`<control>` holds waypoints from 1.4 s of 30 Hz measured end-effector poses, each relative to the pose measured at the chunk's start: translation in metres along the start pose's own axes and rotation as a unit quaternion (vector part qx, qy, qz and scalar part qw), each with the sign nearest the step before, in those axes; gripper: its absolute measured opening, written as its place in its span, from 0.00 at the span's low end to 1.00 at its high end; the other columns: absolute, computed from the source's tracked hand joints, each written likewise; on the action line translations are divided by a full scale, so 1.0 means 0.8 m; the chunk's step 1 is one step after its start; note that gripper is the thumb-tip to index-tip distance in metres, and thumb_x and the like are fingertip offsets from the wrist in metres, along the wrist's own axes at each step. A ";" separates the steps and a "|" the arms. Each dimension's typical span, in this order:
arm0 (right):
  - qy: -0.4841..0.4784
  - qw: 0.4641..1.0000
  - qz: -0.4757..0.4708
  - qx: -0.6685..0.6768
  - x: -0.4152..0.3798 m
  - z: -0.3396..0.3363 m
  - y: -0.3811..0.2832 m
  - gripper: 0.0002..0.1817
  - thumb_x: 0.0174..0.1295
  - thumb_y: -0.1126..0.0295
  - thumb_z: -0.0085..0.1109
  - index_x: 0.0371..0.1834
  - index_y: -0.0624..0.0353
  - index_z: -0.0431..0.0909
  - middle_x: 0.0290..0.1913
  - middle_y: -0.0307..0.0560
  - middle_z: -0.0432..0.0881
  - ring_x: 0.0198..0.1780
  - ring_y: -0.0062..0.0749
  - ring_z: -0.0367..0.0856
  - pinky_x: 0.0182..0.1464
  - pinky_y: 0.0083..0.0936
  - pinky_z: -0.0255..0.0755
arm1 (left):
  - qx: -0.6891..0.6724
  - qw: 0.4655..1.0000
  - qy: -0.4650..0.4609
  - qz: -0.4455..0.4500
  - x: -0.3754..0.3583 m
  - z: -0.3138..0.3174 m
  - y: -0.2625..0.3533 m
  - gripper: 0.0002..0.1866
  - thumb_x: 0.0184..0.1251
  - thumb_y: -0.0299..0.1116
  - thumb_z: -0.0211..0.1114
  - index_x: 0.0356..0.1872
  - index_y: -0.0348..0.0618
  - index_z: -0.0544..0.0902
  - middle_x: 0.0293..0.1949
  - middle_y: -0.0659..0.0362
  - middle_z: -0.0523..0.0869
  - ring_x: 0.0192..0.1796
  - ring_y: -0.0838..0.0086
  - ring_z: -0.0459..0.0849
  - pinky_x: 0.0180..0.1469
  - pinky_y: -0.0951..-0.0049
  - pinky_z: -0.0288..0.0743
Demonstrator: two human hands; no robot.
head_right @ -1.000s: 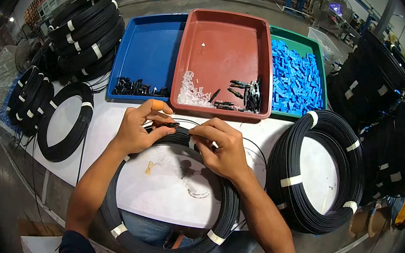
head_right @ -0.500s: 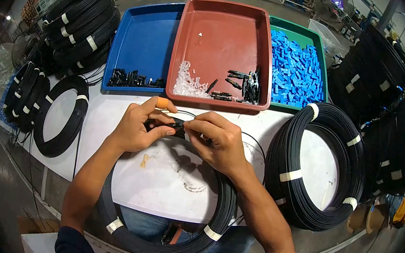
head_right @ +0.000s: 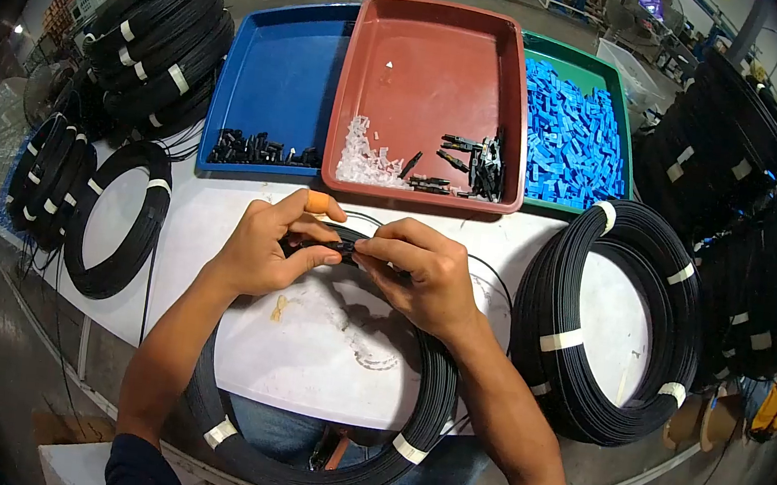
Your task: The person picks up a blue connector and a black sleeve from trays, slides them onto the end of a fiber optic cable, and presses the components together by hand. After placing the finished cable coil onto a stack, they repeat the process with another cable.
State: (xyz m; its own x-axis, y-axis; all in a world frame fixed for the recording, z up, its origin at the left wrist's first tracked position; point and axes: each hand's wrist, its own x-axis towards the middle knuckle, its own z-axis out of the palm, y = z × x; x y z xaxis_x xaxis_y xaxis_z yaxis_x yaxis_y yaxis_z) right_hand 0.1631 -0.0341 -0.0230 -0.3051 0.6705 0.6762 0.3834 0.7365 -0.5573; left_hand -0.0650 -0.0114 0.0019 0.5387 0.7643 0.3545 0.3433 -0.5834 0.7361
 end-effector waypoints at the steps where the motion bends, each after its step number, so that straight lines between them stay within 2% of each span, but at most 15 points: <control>1: 0.006 1.000 -0.010 -0.007 0.000 0.000 0.001 0.10 0.52 0.79 0.76 0.38 0.63 0.89 0.35 0.45 0.86 0.32 0.32 0.86 0.32 0.25 0.80 | 0.004 1.000 0.004 0.017 -0.001 0.001 -0.001 0.20 0.59 0.26 0.77 0.51 0.37 0.80 0.35 0.53 0.93 0.39 0.72 0.93 0.44 0.77 0.83; 6: 0.009 0.998 -0.042 -0.035 -0.002 0.001 0.003 0.09 0.51 0.79 0.76 0.37 0.63 0.89 0.35 0.45 0.86 0.32 0.33 0.87 0.32 0.26 0.80 | 0.003 0.999 0.007 0.041 -0.002 0.003 -0.002 0.14 0.59 0.24 0.77 0.45 0.35 0.83 0.35 0.52 0.92 0.39 0.69 0.94 0.44 0.74 0.86; 8: 0.007 0.998 -0.049 -0.035 -0.003 0.002 0.005 0.12 0.50 0.80 0.78 0.38 0.60 0.89 0.35 0.45 0.87 0.32 0.29 0.88 0.31 0.22 0.82 | 0.013 0.999 -0.006 0.043 -0.001 0.003 -0.001 0.12 0.60 0.24 0.76 0.43 0.34 0.85 0.35 0.52 0.92 0.39 0.69 0.94 0.44 0.74 0.86; 9: 0.007 0.998 -0.049 -0.035 -0.003 0.002 0.005 0.12 0.50 0.80 0.78 0.38 0.60 0.89 0.35 0.45 0.87 0.32 0.29 0.88 0.31 0.22 0.82 | 0.015 0.999 0.001 0.052 -0.002 0.004 -0.001 0.11 0.60 0.25 0.76 0.41 0.34 0.85 0.35 0.51 0.92 0.38 0.65 0.93 0.43 0.72 0.86; 11: 0.015 0.999 -0.035 -0.029 -0.003 0.001 0.002 0.09 0.51 0.79 0.76 0.36 0.63 0.88 0.35 0.45 0.86 0.33 0.34 0.87 0.32 0.26 0.81 | 0.018 0.998 0.008 0.061 -0.001 0.004 0.000 0.10 0.61 0.27 0.75 0.39 0.34 0.85 0.35 0.49 0.91 0.38 0.62 0.93 0.42 0.69 0.85; 14: 0.014 0.999 -0.034 -0.034 -0.002 0.000 0.000 0.10 0.51 0.79 0.76 0.36 0.62 0.88 0.35 0.45 0.86 0.33 0.34 0.87 0.32 0.26 0.81 | 0.063 0.993 0.008 0.102 0.000 0.002 0.000 0.10 0.60 0.26 0.75 0.39 0.35 0.85 0.34 0.49 0.91 0.35 0.61 0.92 0.40 0.68 0.84; 16: 0.017 0.998 -0.038 -0.036 -0.002 0.000 0.000 0.10 0.51 0.79 0.76 0.36 0.62 0.88 0.35 0.45 0.86 0.33 0.34 0.87 0.33 0.26 0.81 | 0.120 0.974 0.028 0.189 0.001 0.002 -0.005 0.10 0.58 0.26 0.76 0.39 0.35 0.86 0.31 0.50 0.90 0.32 0.60 0.89 0.36 0.67 0.82; 26: 0.023 0.999 -0.038 -0.022 -0.002 0.000 0.002 0.10 0.51 0.79 0.77 0.36 0.62 0.88 0.35 0.45 0.86 0.34 0.33 0.88 0.33 0.26 0.82 | 0.151 0.960 0.052 0.230 0.003 0.009 -0.013 0.11 0.56 0.27 0.77 0.38 0.36 0.86 0.27 0.53 0.87 0.26 0.64 0.86 0.33 0.66 0.79; 28: 0.022 0.999 -0.035 -0.019 -0.002 -0.001 0.001 0.10 0.51 0.79 0.77 0.36 0.63 0.88 0.35 0.45 0.86 0.34 0.33 0.88 0.33 0.25 0.82 | 0.168 0.955 0.060 0.238 0.002 0.010 -0.017 0.12 0.50 0.23 0.79 0.37 0.34 0.88 0.30 0.54 0.90 0.26 0.68 0.85 0.31 0.70 0.79; 32: 0.015 0.999 -0.027 -0.016 -0.003 -0.001 0.000 0.10 0.50 0.79 0.77 0.36 0.63 0.88 0.35 0.45 0.86 0.34 0.33 0.87 0.33 0.25 0.82 | 0.188 0.949 0.042 0.251 0.002 0.009 -0.014 0.12 0.49 0.22 0.78 0.36 0.34 0.88 0.30 0.54 0.90 0.26 0.67 0.85 0.32 0.70 0.80; 38: 0.011 1.000 -0.013 0.001 -0.003 -0.001 0.002 0.10 0.50 0.79 0.77 0.36 0.62 0.88 0.36 0.45 0.86 0.34 0.32 0.87 0.33 0.24 0.82 | 0.159 0.948 0.085 0.264 0.005 0.020 -0.018 0.11 0.46 0.21 0.77 0.34 0.35 0.87 0.29 0.53 0.89 0.26 0.67 0.85 0.32 0.69 0.81; 42: 0.008 1.000 -0.003 0.010 -0.003 -0.002 0.001 0.10 0.50 0.79 0.77 0.36 0.62 0.89 0.36 0.45 0.86 0.34 0.32 0.87 0.33 0.24 0.82 | 0.142 0.947 0.107 0.269 0.008 0.023 -0.015 0.10 0.45 0.23 0.77 0.32 0.35 0.87 0.24 0.55 0.86 0.23 0.66 0.83 0.29 0.68 0.78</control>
State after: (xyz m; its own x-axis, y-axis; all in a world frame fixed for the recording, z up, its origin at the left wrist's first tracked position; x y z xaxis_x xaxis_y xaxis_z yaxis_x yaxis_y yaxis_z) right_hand 0.1658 -0.0353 -0.0242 -0.2936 0.6649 0.6868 0.3634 0.7422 -0.5631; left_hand -0.0515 -0.0046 -0.0154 0.5371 0.3565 0.7645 0.2727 -0.9310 0.2426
